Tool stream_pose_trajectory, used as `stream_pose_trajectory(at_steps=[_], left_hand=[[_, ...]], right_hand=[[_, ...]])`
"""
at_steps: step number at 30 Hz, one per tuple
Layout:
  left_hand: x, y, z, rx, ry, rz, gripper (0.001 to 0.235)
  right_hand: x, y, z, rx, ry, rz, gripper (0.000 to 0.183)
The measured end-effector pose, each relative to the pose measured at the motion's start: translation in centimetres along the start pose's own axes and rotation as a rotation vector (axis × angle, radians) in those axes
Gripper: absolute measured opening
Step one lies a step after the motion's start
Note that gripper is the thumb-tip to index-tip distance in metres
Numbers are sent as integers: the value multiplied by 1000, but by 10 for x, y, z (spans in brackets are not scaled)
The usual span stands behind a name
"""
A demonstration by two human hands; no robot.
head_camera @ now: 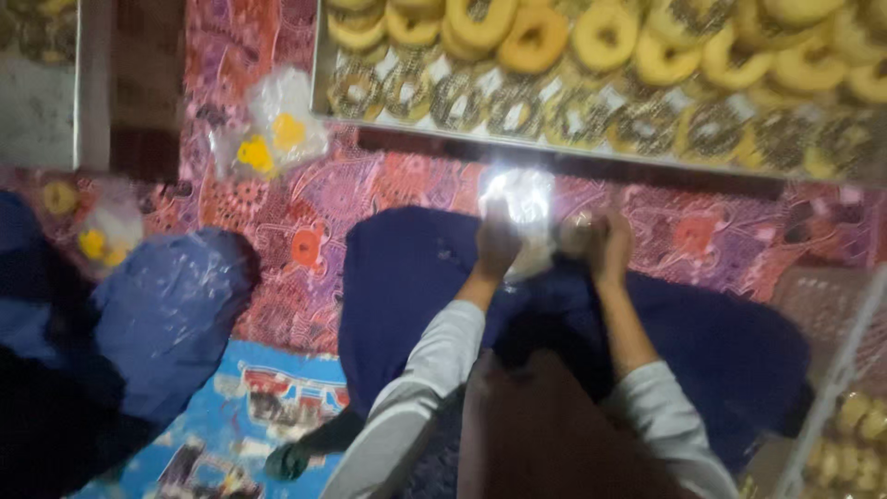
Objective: The person sits on a patterned mat and repeatedly picks ring-shaped snacks from a metal tray. They place each snack into a small clear plastic bag, then set the filled bag aside. Another person works alongside, performing the same packaging task.
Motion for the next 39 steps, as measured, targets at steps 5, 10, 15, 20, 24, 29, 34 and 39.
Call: stream_pose_trajectory(at_steps=[5, 10, 15, 20, 24, 29, 34, 39], left_hand=[[-16, 19, 20, -205, -68, -93, 26], [52, -29, -46, -154, 82, -63, 33], [81, -83, -119, 113, 403, -474, 41], [109, -106, -137, 169, 551, -453, 31], [171, -95, -153, 75, 512, -37, 25], [158, -137, -165, 374, 749, -67, 32], [96, -180, -114, 188, 1953, -560, 15], [68, -185, -97, 294, 2123, -962, 20]], right_hand=[[-102, -22, -20, 203, -72, -391, 32], [-159, -38, -27, -136, -155, -344, 28], [-193, -33, -53, -255, -122, -230, 25], [-247, -18, -118, 134, -4, -452, 17], [-250, -18, -133, 54, 126, -466, 41], [-252, -40, -126, -63, 167, -653, 24], [-230, -108, -152, -171, -531, -342, 24], [-178, -228, -168, 188, 510, -333, 81]])
Point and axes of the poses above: each hand's wrist, its own y-axis away from the middle knuckle, its own z-axis out of the palm, x = y × z, the point moved 5 cm from there along -y, towards the middle knuckle, and after that the axes turned 1 degree about y, right-handed, at the moved point
